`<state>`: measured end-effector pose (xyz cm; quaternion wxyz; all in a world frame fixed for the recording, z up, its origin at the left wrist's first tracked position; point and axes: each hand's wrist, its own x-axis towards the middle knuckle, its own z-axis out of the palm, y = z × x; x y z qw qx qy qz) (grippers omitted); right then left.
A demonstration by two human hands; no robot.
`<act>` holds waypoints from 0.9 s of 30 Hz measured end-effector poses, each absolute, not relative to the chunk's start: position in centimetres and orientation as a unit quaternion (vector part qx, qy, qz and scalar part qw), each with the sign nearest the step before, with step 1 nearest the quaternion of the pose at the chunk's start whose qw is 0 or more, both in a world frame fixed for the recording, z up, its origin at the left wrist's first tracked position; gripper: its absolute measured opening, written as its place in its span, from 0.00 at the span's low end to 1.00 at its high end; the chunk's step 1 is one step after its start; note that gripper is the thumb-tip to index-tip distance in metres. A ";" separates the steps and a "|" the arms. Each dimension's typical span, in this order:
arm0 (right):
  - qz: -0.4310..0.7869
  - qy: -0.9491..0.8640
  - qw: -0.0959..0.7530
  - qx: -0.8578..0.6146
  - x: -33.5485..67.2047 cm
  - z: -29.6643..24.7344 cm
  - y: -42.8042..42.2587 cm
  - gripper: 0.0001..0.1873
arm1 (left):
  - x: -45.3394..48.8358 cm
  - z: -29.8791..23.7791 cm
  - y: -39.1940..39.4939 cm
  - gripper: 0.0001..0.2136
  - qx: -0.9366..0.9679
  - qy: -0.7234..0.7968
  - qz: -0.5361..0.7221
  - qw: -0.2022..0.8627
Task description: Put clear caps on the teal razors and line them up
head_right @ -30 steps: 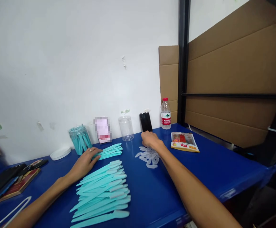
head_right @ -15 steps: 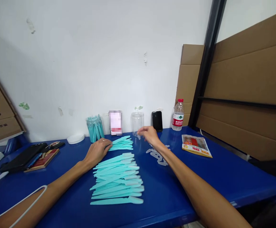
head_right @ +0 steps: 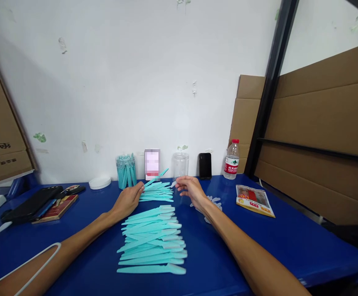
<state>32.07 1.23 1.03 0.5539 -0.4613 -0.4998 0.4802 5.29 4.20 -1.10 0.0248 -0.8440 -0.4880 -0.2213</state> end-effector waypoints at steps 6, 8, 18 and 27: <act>0.520 -0.491 0.547 -0.436 31.5 0.6 1.4 0.09 | 5.5 -1.1 3.7 0.13 -0.849 -0.483 -0.215 0.027; 0.526 -0.494 0.544 -0.429 31.2 0.5 1.3 0.10 | 5.5 -1.1 3.6 0.13 -0.849 -0.482 -0.214 0.032; 0.537 -0.503 0.534 -0.416 30.4 0.5 1.0 0.10 | 5.6 -1.2 3.6 0.12 -0.853 -0.473 -0.215 0.049; 0.547 -0.509 0.517 -0.418 29.8 0.6 0.5 0.10 | 5.7 -1.5 3.6 0.12 -0.858 -0.461 -0.219 0.052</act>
